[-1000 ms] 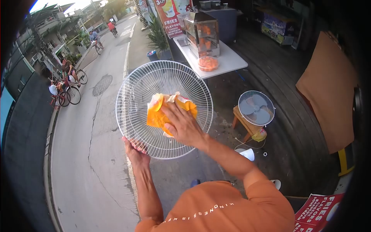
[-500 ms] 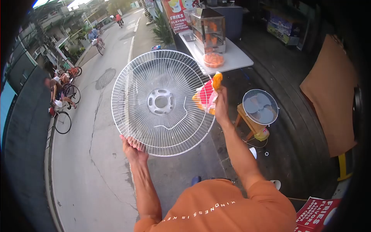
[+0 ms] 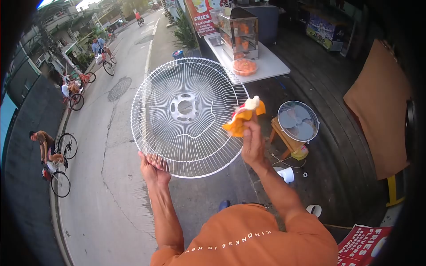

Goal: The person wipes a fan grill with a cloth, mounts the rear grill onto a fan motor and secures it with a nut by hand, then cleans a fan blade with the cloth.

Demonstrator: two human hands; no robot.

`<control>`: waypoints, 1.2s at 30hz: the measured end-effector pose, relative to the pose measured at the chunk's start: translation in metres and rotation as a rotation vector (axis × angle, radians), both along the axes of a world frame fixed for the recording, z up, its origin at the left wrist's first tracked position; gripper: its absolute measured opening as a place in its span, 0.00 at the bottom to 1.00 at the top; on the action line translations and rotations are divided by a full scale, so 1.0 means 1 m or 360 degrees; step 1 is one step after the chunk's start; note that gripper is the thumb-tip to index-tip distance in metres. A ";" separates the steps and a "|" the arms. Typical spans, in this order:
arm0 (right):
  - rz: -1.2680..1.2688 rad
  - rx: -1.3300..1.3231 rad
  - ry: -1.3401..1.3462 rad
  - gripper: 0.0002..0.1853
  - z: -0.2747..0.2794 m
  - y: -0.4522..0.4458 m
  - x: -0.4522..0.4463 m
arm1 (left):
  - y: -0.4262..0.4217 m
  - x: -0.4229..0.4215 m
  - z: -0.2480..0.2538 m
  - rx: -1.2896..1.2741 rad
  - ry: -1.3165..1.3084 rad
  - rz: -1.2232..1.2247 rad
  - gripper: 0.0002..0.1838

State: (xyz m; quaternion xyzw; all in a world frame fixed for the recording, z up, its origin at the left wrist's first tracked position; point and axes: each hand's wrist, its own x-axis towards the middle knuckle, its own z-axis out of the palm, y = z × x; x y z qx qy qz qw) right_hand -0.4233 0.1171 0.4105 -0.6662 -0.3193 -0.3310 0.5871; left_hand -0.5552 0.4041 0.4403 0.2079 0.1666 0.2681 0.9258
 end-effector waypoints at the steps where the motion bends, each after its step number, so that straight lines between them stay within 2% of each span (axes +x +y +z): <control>1: -0.0044 -0.0198 -0.0203 0.12 -0.002 0.008 -0.010 | 0.000 0.003 0.000 -0.0004 0.0013 0.0016 0.30; 2: -0.0087 -0.0396 -0.0404 0.12 -0.005 0.018 -0.023 | 0.000 0.006 0.000 0.0015 0.0072 0.0035 0.30; 4: 0.0288 -0.0604 -0.0458 0.14 -0.022 0.045 -0.054 | -0.003 0.017 0.002 0.0061 0.0191 0.0072 0.30; 7: 0.0381 -0.0900 -0.0406 0.22 0.010 0.065 -0.074 | -0.007 0.029 0.001 0.0176 0.0165 0.0048 0.31; 12: -0.0216 -0.0785 0.0078 0.33 0.033 0.062 0.024 | -0.032 0.013 0.024 0.0506 0.0143 0.0086 0.30; 15: -0.0391 -0.0550 0.0362 0.33 0.026 0.081 0.043 | -0.042 0.013 0.027 0.0591 0.0203 0.0145 0.28; 18: 0.0060 -0.0348 0.0181 0.32 0.031 0.107 -0.002 | -0.045 0.017 0.024 0.0640 0.0276 0.0240 0.27; 20: 0.0367 -0.0475 -0.0021 0.31 0.039 0.108 -0.037 | -0.037 0.022 0.018 0.0660 0.0304 0.0315 0.27; 23: 0.0374 -0.0733 -0.0344 0.29 0.030 0.093 -0.050 | -0.035 0.026 0.026 0.0217 0.0045 0.0275 0.27; 26: 0.0245 -0.0733 -0.0729 0.24 -0.007 0.061 -0.044 | -0.024 0.010 0.012 0.0443 0.0072 0.0126 0.30; 28: 0.0140 -0.0665 -0.0762 0.19 -0.034 0.036 -0.028 | -0.024 0.006 0.015 0.0446 0.0058 0.0191 0.29; 30: -0.0018 -0.0542 -0.0523 0.16 -0.052 0.021 -0.004 | -0.023 0.000 0.016 0.0484 0.0039 0.0226 0.28; 32: -0.0032 -0.0201 -0.0124 0.17 -0.048 0.025 0.014 | -0.021 -0.001 0.017 0.0398 0.0055 0.0234 0.28; 34: -0.0080 -0.0140 -0.0019 0.17 -0.035 0.027 0.011 | -0.018 0.002 0.012 0.0274 0.0074 0.0222 0.28; 36: -0.0160 -0.0367 -0.0199 0.17 -0.007 0.039 -0.013 | -0.021 0.006 0.012 0.0280 0.0093 0.0188 0.30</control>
